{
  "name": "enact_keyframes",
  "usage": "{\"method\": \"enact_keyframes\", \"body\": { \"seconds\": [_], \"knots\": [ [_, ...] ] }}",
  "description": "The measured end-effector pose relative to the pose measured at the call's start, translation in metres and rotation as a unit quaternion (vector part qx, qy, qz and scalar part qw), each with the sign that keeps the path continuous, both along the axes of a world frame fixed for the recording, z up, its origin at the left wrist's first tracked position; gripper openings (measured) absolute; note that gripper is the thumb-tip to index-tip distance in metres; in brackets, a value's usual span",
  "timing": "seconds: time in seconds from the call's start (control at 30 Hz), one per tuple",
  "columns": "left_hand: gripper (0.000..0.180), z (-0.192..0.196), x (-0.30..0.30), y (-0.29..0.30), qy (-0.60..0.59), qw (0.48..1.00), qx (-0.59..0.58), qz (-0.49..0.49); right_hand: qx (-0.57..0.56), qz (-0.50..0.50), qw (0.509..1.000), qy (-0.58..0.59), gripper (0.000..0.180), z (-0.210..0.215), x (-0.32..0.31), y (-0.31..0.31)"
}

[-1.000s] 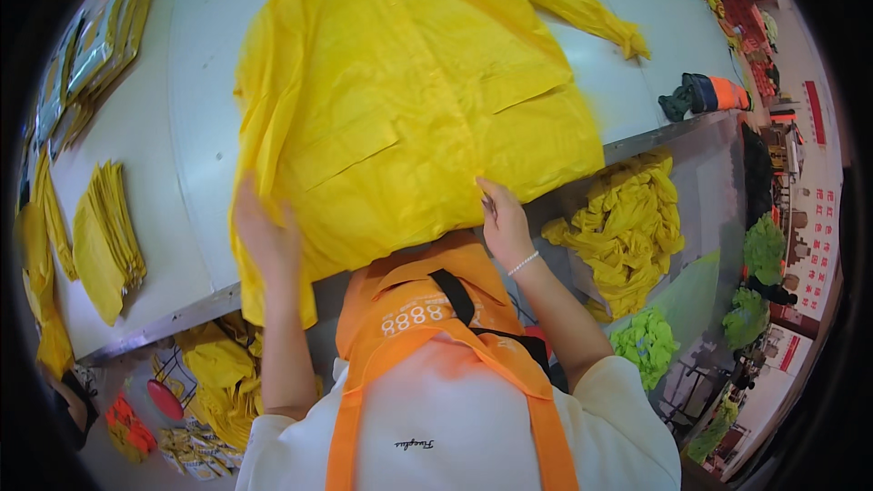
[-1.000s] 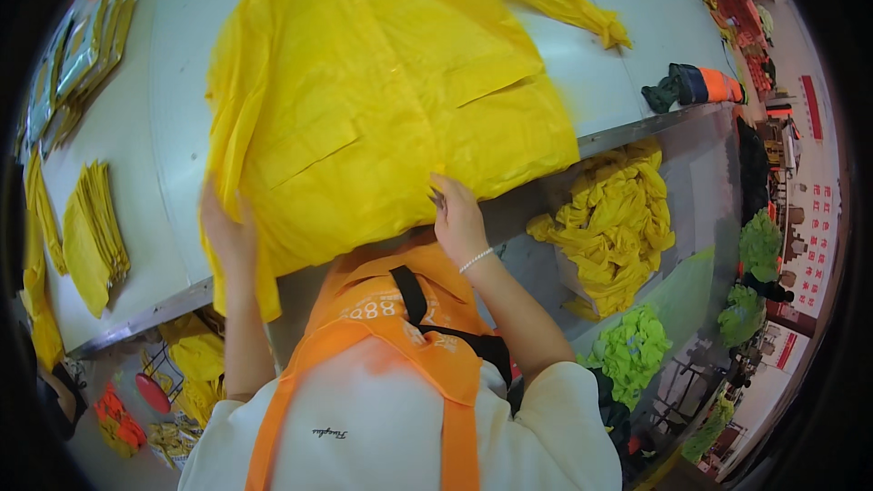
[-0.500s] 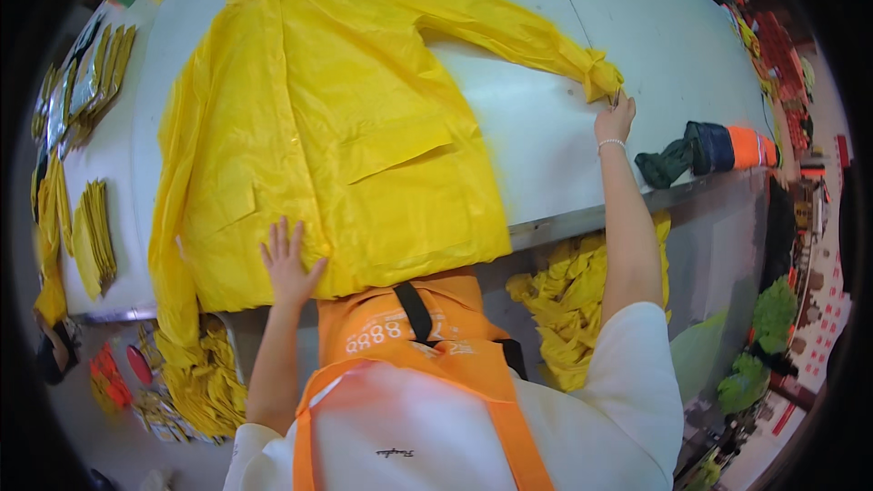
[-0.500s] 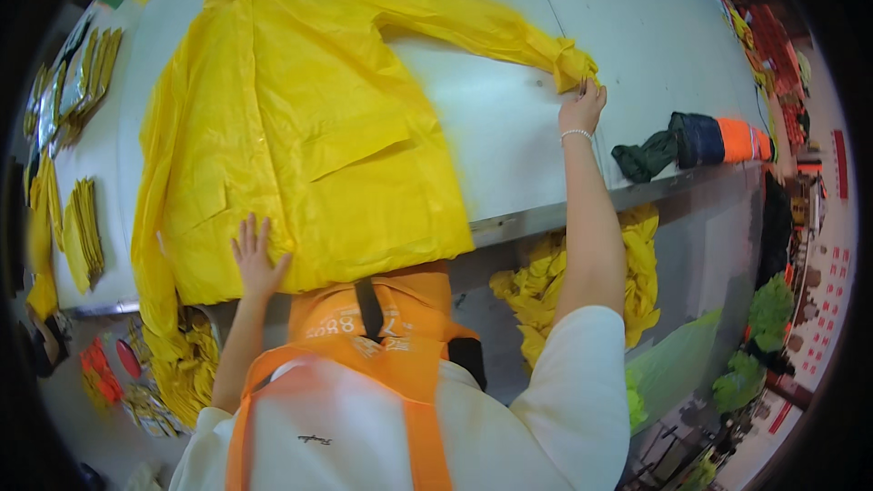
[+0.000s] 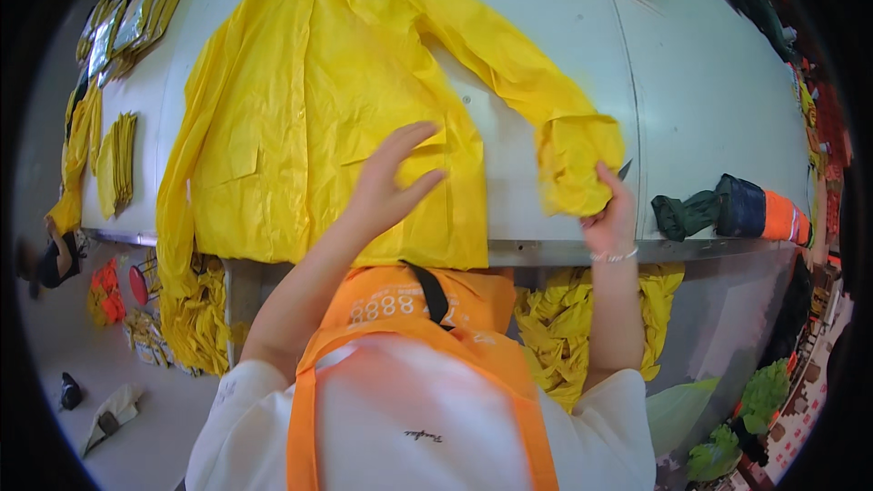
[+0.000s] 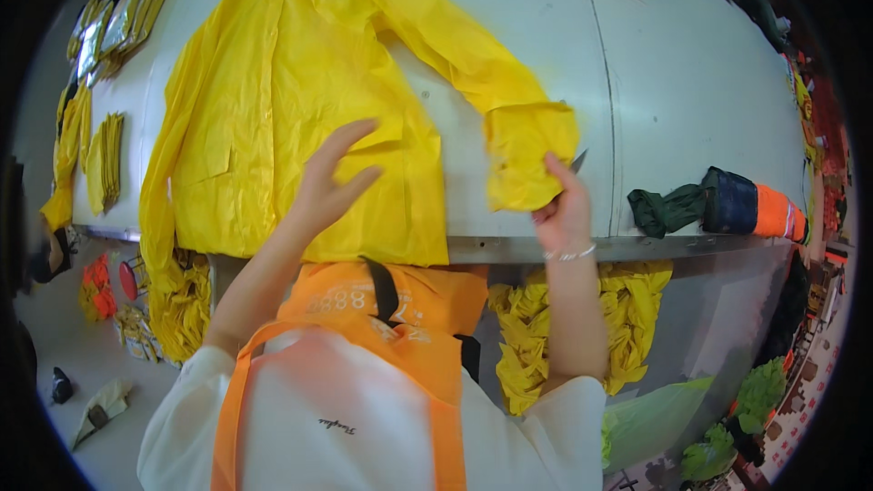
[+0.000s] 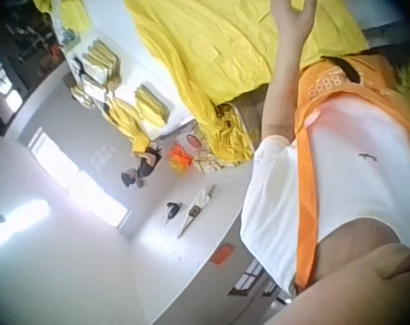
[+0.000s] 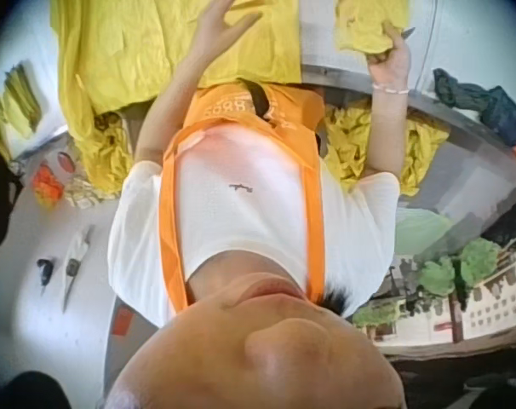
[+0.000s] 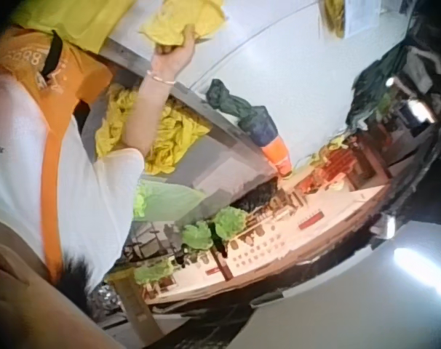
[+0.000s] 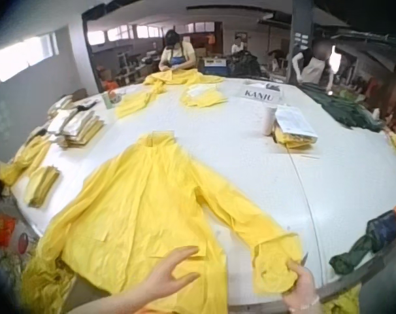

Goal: The person folds a yellow raincoat on a table, aligning the sleeves and body, then folds it into a compact rectangle. The person places the folded coat into a clear plastic bag and sets it aside. The person repeats the process with another yellow raincoat.

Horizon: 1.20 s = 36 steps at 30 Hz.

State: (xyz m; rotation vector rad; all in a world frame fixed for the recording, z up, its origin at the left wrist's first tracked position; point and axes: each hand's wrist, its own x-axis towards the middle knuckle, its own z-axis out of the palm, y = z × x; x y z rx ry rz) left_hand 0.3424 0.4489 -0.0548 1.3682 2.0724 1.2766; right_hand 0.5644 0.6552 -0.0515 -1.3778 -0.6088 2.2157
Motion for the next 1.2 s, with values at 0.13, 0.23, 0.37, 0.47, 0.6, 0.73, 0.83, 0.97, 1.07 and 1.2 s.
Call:
{"method": "enact_keyframes", "body": {
  "seconds": [0.13,0.23,0.37,0.47,0.6,0.73,0.83,0.97,1.07,1.2],
  "knots": [
    [0.033,-0.006,0.031,0.052,-0.167,0.983,0.038,-0.072,-0.176,-0.003,0.969,0.172,0.031,-0.008,0.008,-0.070],
    [0.014,-0.015,0.034,0.050,-0.248,0.968,-0.001,-0.043,-0.075,0.103,0.981,0.149,0.022,-0.026,0.021,-0.087],
    [0.011,0.000,0.028,0.034,-0.217,0.975,-0.046,-0.031,0.415,0.079,0.888,-0.180,0.012,-0.046,0.052,-0.056],
    [0.012,0.001,0.027,0.031,-0.195,0.979,-0.048,-0.041,0.538,0.177,0.802,-0.191,0.010,0.001,0.025,-0.043],
    [0.011,0.006,0.026,0.028,-0.227,0.972,-0.059,-0.035,0.505,0.299,0.805,-0.092,0.013,0.010,-0.019,-0.043],
    [0.013,0.015,0.028,0.023,-0.167,0.985,-0.010,-0.033,0.516,0.267,0.813,-0.027,0.009,-0.002,-0.032,-0.044],
    [0.015,0.014,0.026,0.019,-0.137,0.988,-0.008,-0.071,0.483,0.302,0.822,-0.013,0.006,0.002,-0.032,-0.042],
    [0.012,-0.003,0.023,0.018,-0.220,0.969,0.009,-0.107,0.400,0.377,0.835,0.021,0.005,0.009,-0.027,-0.036],
    [0.017,-0.002,0.028,0.019,-0.383,0.916,0.022,-0.114,0.355,0.388,0.849,0.050,0.005,0.011,-0.025,-0.035],
    [0.024,0.003,0.030,0.019,-0.457,0.887,-0.014,-0.068,0.491,0.334,0.804,-0.034,0.013,0.021,-0.027,-0.041]
  ]
}}
